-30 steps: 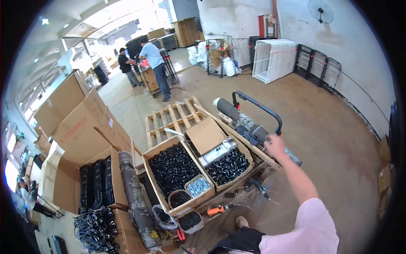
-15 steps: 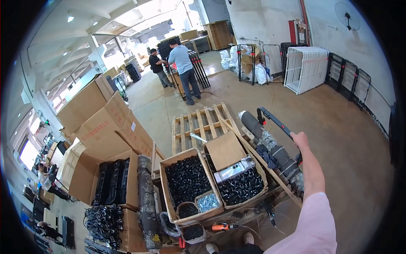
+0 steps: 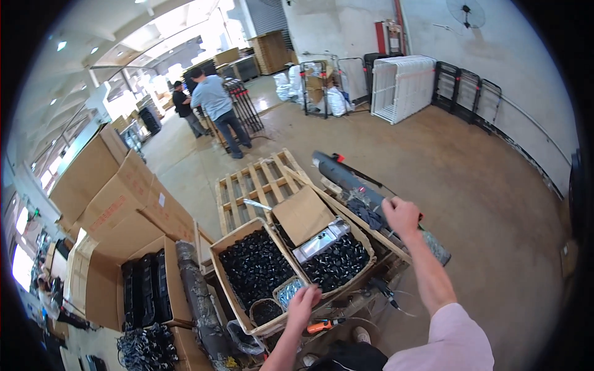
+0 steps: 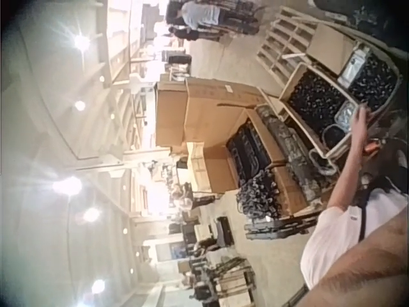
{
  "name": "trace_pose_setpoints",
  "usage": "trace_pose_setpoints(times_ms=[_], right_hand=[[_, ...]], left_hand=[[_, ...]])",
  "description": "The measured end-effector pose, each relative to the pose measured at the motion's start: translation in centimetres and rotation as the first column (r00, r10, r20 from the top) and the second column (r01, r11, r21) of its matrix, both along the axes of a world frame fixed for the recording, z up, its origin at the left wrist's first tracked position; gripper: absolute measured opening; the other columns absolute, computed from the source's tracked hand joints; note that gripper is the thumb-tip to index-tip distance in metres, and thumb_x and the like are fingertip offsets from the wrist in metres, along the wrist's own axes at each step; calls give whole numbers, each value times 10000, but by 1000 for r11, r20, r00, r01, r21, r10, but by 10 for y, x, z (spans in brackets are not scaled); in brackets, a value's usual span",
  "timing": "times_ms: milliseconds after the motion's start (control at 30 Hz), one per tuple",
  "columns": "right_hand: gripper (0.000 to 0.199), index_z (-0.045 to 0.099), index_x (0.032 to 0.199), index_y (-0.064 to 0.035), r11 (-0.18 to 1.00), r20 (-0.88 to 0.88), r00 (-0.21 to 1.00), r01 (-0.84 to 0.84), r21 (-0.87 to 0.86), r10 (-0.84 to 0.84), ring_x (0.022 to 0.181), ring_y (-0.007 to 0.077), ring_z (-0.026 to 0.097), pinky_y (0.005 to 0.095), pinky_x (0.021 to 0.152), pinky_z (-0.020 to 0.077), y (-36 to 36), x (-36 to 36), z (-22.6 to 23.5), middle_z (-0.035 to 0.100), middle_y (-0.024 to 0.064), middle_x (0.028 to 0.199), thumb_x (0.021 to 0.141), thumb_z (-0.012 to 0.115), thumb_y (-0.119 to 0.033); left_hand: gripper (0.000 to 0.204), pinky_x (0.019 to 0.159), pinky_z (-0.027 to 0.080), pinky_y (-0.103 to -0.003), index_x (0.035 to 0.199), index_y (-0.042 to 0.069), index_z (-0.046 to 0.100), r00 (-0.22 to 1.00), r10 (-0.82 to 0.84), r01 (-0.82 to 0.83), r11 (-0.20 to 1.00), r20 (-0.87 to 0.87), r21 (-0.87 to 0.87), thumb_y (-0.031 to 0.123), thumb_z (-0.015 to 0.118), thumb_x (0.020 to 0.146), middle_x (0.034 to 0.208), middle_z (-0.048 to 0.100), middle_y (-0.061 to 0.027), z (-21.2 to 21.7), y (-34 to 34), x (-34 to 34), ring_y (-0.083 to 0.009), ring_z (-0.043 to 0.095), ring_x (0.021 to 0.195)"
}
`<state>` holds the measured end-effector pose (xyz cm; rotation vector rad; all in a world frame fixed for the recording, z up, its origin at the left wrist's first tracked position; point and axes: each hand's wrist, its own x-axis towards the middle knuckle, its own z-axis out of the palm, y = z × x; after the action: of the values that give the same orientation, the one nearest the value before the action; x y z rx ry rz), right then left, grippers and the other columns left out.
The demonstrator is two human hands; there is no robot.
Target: Assembling various components of a machine, possibly a lawnmower, using an electric screwdriver and pliers.
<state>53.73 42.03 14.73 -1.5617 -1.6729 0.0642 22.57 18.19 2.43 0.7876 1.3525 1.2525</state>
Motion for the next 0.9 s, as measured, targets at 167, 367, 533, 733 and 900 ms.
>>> trace_pose_setpoints(times_ms=[167, 367, 533, 733, 900], right_hand=[[302, 679, 764, -74, 992, -19, 992, -124, -32, 123, 692, 399, 694, 507, 616, 545, -108, -50, -40, 681, 176, 722, 930, 707, -325], [252, 726, 986, -36, 915, -13, 924, -381, -135, 383, 869, 373, 717, 483, 751, 569, -177, -53, -112, 729, 162, 917, 863, 729, -256], [309, 756, 1115, -15, 944, -240, 916, -329, 2, 320, 982, 362, 713, 429, 888, 582, -158, 4, -135, 742, 174, 1079, 841, 748, -157], [412, 726, 1176, 11, 901, -533, 750, 195, -388, -392, 1064, 280, 728, 399, 947, 554, -30, 190, -219, 767, 190, 1131, 916, 692, -306], [448, 711, 1173, 40, 831, -494, 718, 214, -514, -490, 1050, 290, 712, 421, 940, 545, 82, 218, -244, 753, 165, 1084, 940, 681, -341]], left_hand=[[654, 1125, 474, -426, 1500, -55, 472, 774, -162, 181, 983, 612, 30, 472, 504, 1115, 1485, 583, -194, 36, 82, 68, -301, 580, 1343], [345, 964, 504, -421, 1101, 92, 655, 682, 40, 169, 963, 730, -210, 434, 635, 1064, 1060, 675, -69, -54, 93, 80, -248, 633, 1027], [227, 771, 540, -446, 976, 131, 601, 757, 246, -20, 934, 605, -356, 332, 658, 1064, 848, 587, -16, -94, 95, 62, -220, 602, 801], [308, 534, 381, -325, 964, 153, 569, 806, 279, -136, 945, 521, -297, 422, 544, 1112, 759, 441, 41, -97, 92, 3, -136, 412, 605], [383, 513, 367, -303, 1137, 92, 541, 883, 418, -310, 861, 214, -404, 470, 477, 1129, 774, 427, 24, -100, 73, -27, -129, 408, 603]])
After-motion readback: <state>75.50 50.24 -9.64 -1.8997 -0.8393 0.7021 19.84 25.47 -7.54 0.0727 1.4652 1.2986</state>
